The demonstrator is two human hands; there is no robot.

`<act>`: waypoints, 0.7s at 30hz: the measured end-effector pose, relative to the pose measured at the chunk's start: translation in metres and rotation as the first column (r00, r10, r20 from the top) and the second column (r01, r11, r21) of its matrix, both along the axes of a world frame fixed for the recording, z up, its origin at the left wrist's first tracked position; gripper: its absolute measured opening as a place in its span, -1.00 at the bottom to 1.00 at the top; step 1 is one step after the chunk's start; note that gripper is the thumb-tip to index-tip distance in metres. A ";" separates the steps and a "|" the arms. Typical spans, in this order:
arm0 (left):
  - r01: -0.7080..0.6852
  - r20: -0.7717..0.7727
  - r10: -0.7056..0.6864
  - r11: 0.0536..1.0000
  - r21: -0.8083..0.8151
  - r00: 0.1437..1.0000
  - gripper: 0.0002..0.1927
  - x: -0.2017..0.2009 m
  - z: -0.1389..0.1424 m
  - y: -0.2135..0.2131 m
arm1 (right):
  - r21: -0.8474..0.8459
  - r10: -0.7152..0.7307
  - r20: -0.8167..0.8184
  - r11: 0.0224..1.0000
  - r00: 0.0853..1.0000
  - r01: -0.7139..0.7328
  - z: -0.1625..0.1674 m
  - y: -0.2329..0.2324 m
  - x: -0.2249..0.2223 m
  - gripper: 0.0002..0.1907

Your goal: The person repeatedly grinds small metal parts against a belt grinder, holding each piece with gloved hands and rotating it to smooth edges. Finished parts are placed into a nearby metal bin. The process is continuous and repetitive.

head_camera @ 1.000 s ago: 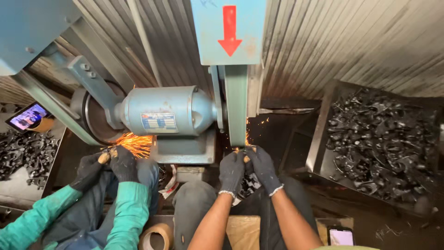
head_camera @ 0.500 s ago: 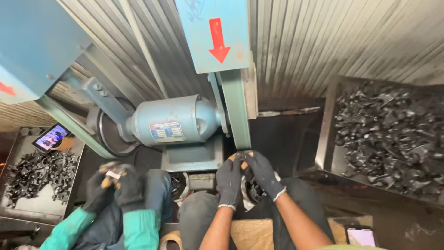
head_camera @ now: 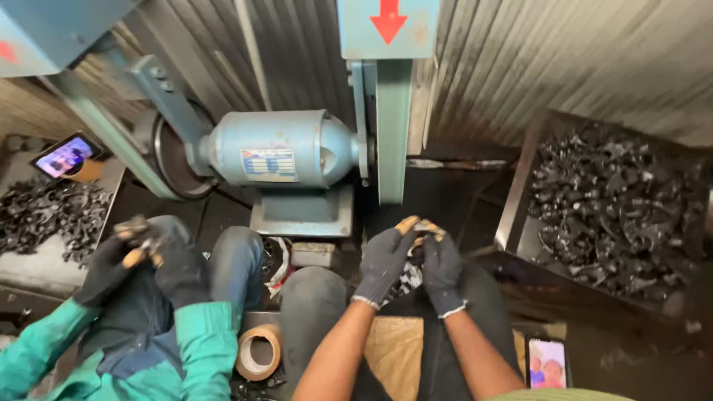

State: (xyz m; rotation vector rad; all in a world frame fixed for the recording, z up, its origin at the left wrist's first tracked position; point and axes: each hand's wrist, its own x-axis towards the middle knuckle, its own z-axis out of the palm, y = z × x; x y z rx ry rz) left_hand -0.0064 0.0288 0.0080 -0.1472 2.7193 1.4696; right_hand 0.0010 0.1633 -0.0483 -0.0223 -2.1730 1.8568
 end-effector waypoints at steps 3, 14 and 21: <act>-0.046 -0.127 0.031 0.993 -0.113 0.991 -0.62 0.000 0.006 -0.023 | -0.142 0.170 0.170 0.979 0.971 -0.147 0.005 -0.016 -0.011 -0.74; -0.173 0.002 0.173 0.984 -0.032 0.985 -0.59 -0.034 -0.015 -0.008 | -0.264 0.169 0.284 0.960 0.944 -0.092 0.002 -0.019 -0.050 -0.75; 0.113 -0.184 -0.157 0.967 -0.230 0.970 -0.67 -0.012 0.000 -0.003 | -0.169 0.017 0.105 0.986 0.994 0.001 -0.003 0.006 -0.024 -0.75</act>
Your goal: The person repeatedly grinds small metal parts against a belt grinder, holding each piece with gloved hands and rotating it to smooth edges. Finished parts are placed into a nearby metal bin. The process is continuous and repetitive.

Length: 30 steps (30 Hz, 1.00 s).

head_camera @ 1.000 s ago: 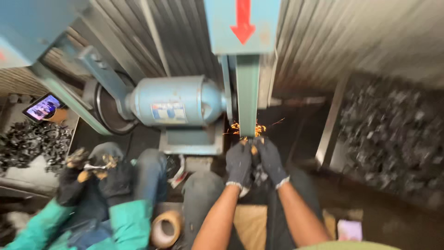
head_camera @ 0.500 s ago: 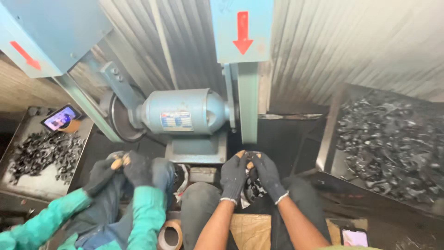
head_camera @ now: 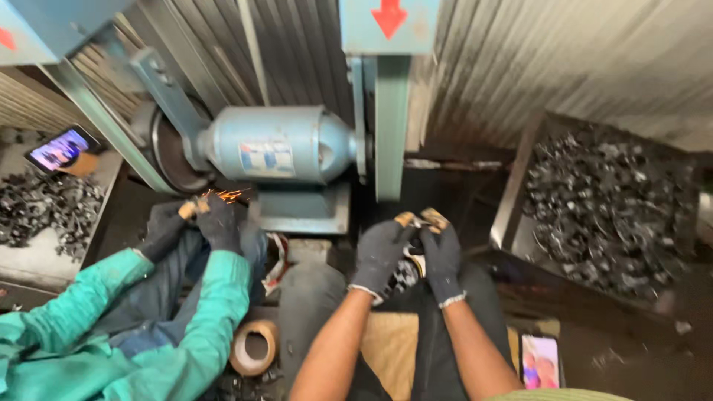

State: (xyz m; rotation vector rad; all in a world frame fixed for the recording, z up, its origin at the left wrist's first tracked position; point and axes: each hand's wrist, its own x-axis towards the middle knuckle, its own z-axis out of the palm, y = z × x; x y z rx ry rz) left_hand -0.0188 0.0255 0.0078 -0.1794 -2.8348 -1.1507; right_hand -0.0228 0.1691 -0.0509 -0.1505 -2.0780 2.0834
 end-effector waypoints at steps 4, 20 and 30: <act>-0.033 0.039 0.026 0.982 0.186 0.999 -0.66 0.010 0.007 -0.029 | 0.314 0.183 -0.083 0.938 0.980 -0.149 0.001 0.001 0.009 -0.76; -0.508 0.304 0.422 0.801 0.318 0.854 -0.59 -0.023 -0.044 -0.015 | 0.043 0.367 0.397 0.908 0.841 -0.417 0.001 -0.018 -0.059 -0.74; -0.328 0.059 0.323 0.919 0.218 0.944 -0.65 -0.039 -0.064 0.004 | 0.020 0.159 0.329 0.984 0.931 -0.176 -0.043 -0.018 -0.043 -0.73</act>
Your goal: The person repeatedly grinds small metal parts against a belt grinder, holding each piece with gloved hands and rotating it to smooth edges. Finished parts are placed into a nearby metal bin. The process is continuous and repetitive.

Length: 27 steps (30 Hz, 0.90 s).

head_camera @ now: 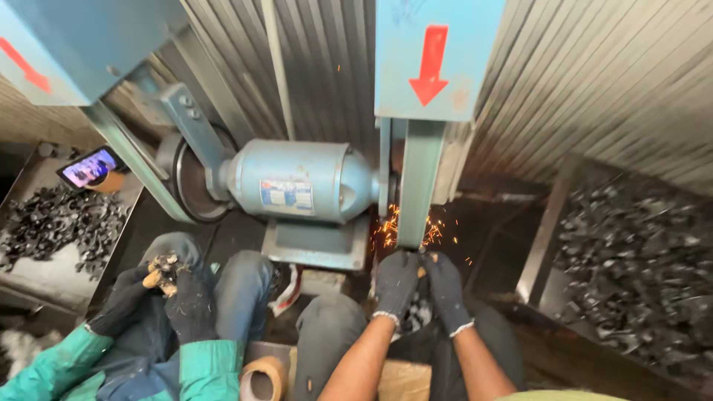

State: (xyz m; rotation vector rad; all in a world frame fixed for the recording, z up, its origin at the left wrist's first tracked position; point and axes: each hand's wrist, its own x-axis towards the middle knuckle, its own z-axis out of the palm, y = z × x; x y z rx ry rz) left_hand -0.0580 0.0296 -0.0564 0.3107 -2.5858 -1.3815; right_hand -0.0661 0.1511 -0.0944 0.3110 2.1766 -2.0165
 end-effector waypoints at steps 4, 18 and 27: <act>0.069 0.251 -0.086 0.995 0.077 0.964 -0.69 0.011 0.046 -0.003 | 0.134 0.130 -0.165 0.985 0.978 -0.108 0.024 0.009 0.005 -0.71; 0.047 0.348 -0.098 0.988 0.150 0.932 -0.54 0.041 0.042 -0.039 | -0.156 0.097 0.030 0.984 0.995 -0.091 0.044 0.002 0.043 -0.79; -0.044 0.292 0.059 0.997 -0.058 0.955 -0.58 0.017 0.021 -0.033 | -0.123 0.219 -0.068 0.966 0.973 -0.226 0.014 -0.006 -0.012 -0.71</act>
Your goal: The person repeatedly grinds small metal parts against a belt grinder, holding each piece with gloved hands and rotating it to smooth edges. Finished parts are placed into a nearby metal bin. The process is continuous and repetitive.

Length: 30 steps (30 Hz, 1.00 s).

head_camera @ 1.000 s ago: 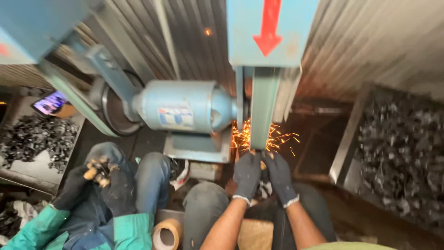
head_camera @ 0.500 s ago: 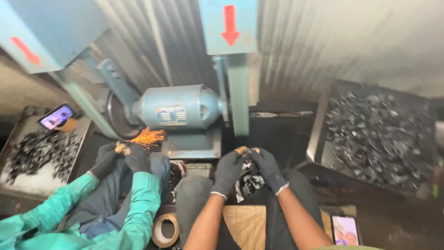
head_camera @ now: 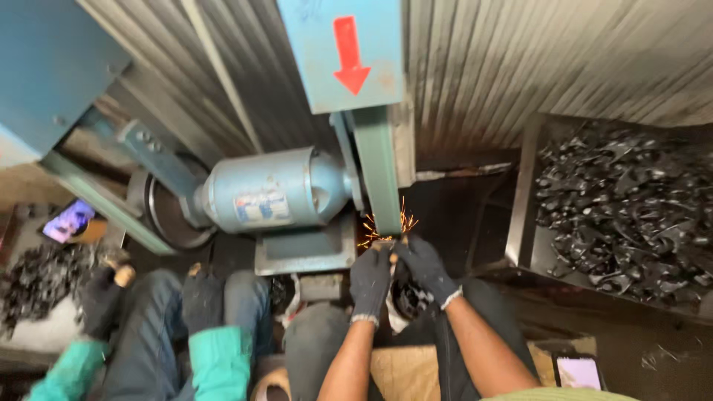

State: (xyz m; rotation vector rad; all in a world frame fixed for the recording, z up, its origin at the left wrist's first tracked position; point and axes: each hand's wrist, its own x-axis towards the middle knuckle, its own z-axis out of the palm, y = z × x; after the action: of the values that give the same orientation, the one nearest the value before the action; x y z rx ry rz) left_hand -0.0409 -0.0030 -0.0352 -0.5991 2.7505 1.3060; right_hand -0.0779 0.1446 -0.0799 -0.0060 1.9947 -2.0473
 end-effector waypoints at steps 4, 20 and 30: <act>0.044 -0.082 -0.044 0.999 -0.004 0.996 -0.58 -0.002 0.007 0.003 | 0.233 0.005 -0.131 0.972 0.991 0.026 0.001 0.000 0.000 -0.75; 0.080 -0.197 -0.136 0.960 -0.269 0.971 -0.69 -0.007 -0.031 0.044 | 0.221 -0.111 -0.059 0.968 0.992 0.121 0.005 0.019 -0.004 -0.67; 0.219 -0.320 -0.177 0.970 0.102 0.931 -0.62 0.014 0.012 0.026 | 0.256 -0.080 -0.632 0.917 0.771 0.305 0.026 0.031 0.046 -0.48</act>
State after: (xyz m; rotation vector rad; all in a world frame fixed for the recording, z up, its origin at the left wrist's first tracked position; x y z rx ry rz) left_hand -0.0270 0.0226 -0.0233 -0.1073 2.8253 1.6420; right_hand -0.0320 0.1753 -0.0542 -0.4713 2.8477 -1.9334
